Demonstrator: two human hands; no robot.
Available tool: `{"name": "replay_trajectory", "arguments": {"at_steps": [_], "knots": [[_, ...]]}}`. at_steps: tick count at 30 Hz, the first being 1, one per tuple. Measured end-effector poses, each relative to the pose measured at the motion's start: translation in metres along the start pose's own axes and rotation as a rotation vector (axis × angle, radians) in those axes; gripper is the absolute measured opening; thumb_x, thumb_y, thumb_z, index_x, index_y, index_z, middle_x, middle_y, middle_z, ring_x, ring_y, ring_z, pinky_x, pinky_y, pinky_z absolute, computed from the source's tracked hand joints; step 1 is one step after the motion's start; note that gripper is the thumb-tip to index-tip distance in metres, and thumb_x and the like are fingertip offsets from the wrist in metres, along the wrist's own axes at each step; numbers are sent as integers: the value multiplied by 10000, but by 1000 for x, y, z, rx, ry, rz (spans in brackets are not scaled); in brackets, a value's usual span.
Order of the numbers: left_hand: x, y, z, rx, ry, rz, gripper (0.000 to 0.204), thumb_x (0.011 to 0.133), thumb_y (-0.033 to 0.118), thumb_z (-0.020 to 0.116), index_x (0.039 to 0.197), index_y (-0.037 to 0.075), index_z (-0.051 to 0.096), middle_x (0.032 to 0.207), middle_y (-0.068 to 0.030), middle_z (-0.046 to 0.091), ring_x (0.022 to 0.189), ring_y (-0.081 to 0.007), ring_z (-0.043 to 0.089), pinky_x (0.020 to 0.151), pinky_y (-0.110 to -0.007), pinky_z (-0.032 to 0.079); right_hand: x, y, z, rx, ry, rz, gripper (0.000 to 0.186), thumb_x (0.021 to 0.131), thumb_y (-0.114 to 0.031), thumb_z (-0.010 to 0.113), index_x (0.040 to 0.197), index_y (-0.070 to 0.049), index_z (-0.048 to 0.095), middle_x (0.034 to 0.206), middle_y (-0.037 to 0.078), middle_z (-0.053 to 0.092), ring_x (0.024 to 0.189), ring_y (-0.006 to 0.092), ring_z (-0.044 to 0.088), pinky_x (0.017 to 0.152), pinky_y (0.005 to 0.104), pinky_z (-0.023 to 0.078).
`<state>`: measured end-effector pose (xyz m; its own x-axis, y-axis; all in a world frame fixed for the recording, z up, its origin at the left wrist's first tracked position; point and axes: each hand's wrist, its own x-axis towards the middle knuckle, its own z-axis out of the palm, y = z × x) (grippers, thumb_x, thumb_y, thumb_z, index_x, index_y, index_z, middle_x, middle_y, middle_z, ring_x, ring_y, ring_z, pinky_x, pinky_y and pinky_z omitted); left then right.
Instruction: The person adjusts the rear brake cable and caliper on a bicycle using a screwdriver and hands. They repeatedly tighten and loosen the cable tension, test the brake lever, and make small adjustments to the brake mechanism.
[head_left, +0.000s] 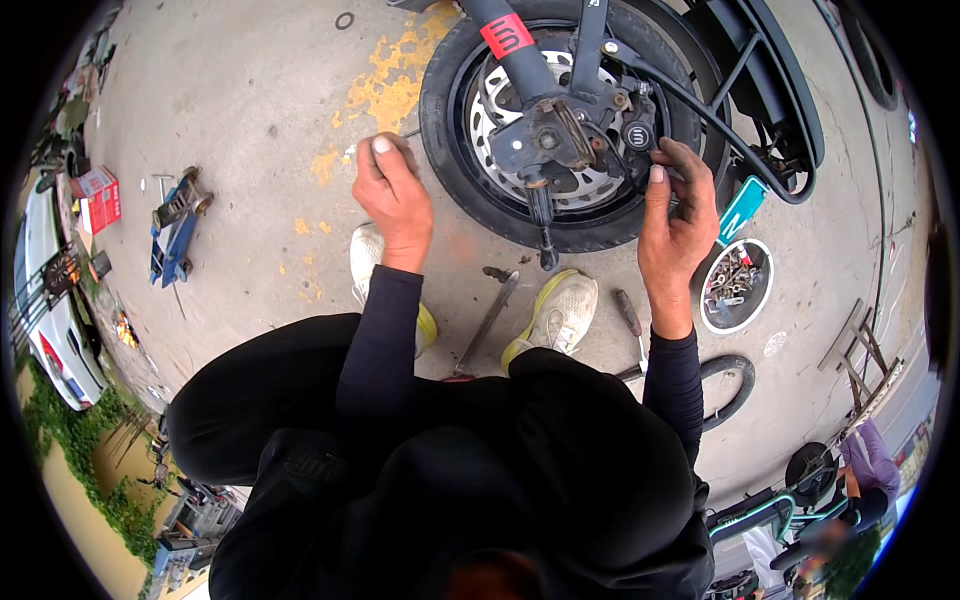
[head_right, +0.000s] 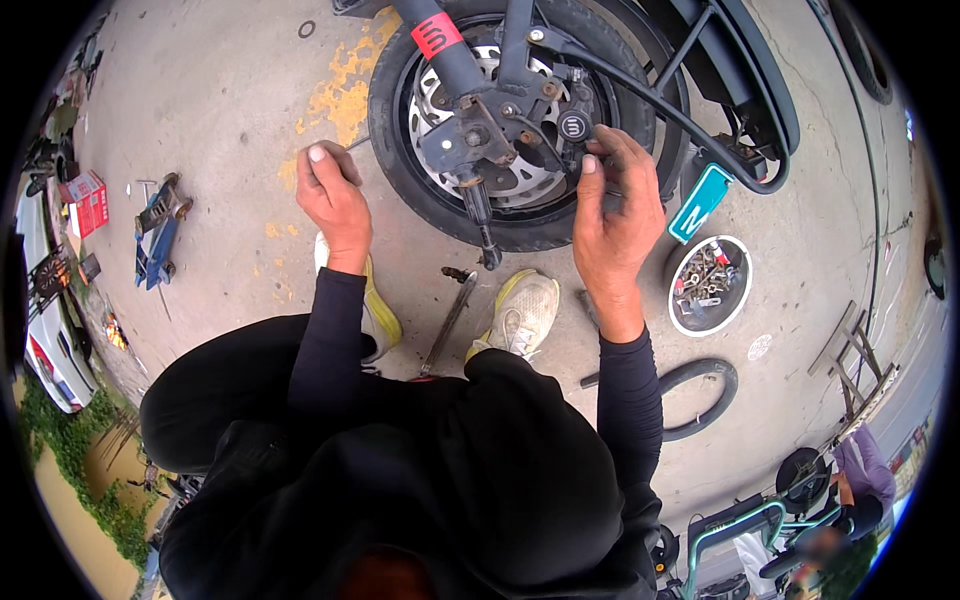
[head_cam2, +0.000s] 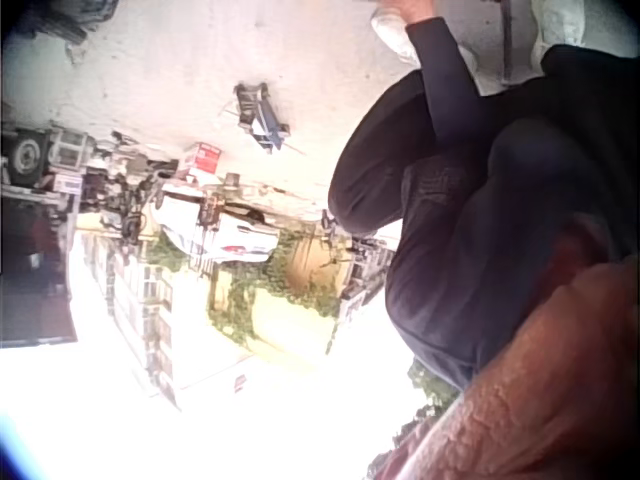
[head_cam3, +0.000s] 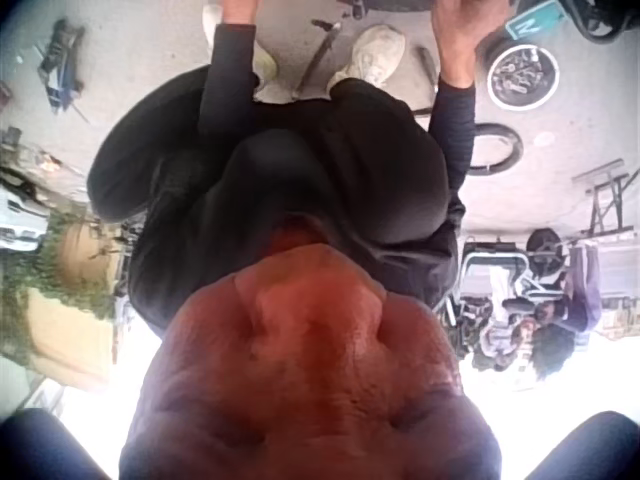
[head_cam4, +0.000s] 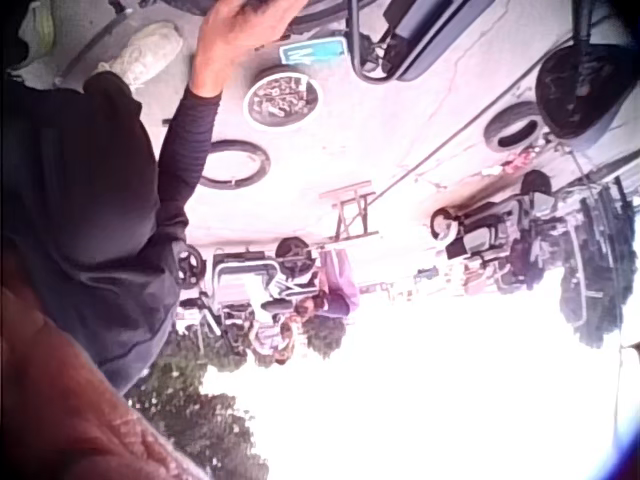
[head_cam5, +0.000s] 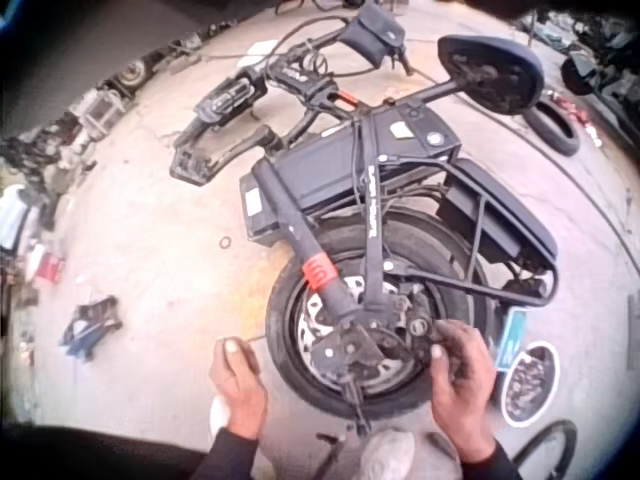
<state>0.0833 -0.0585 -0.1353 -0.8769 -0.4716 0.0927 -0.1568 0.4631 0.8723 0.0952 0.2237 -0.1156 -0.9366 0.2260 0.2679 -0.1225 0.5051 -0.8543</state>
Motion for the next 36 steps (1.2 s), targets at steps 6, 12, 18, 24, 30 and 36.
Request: {"name": "replay_trajectory", "arguments": {"at_steps": [6,12,18,24,30,36], "knots": [[45,-121,-7,965,-298,424,247,986,165,604,1180,13,586,1192,-171,595,1133,-352,604,804,-473,566,-13,1,-6,56,113,105,306,972,-10,666,1275,18,627,1176,140,696,997,184,696,800,296,568],[71,-140,-27,1289,-708,589,151,911,86,613,1033,15,560,1089,-174,607,943,-346,681,754,-417,598,-16,1,-18,42,111,88,316,971,-25,675,1282,4,625,1139,130,704,975,174,697,769,286,564],[100,-132,-59,1158,-1026,771,183,901,59,583,1071,7,542,1011,-216,624,901,-389,691,752,-452,580,-25,-23,-6,85,-74,78,328,958,-29,675,1283,-27,630,1092,114,691,890,191,681,718,299,546],[82,-92,-58,913,-976,634,228,862,60,620,1067,-2,541,966,-215,638,917,-423,676,792,-502,559,-51,-17,-17,51,-90,115,319,968,-43,675,1283,-14,636,1097,110,700,837,168,673,674,295,532],[70,-126,-55,885,-983,633,231,812,48,636,1014,-7,537,909,-230,662,852,-443,667,774,-505,548,-64,-12,-17,32,-112,156,316,969,-36,672,1283,-26,637,1102,116,706,841,175,681,680,293,535],[97,-46,-87,928,-1347,291,172,737,84,668,854,-42,662,802,-239,686,753,-393,684,710,-444,545,-56,-38,-23,83,-289,74,297,969,-38,669,1263,-23,639,1074,116,701,890,202,690,685,311,550]]}}
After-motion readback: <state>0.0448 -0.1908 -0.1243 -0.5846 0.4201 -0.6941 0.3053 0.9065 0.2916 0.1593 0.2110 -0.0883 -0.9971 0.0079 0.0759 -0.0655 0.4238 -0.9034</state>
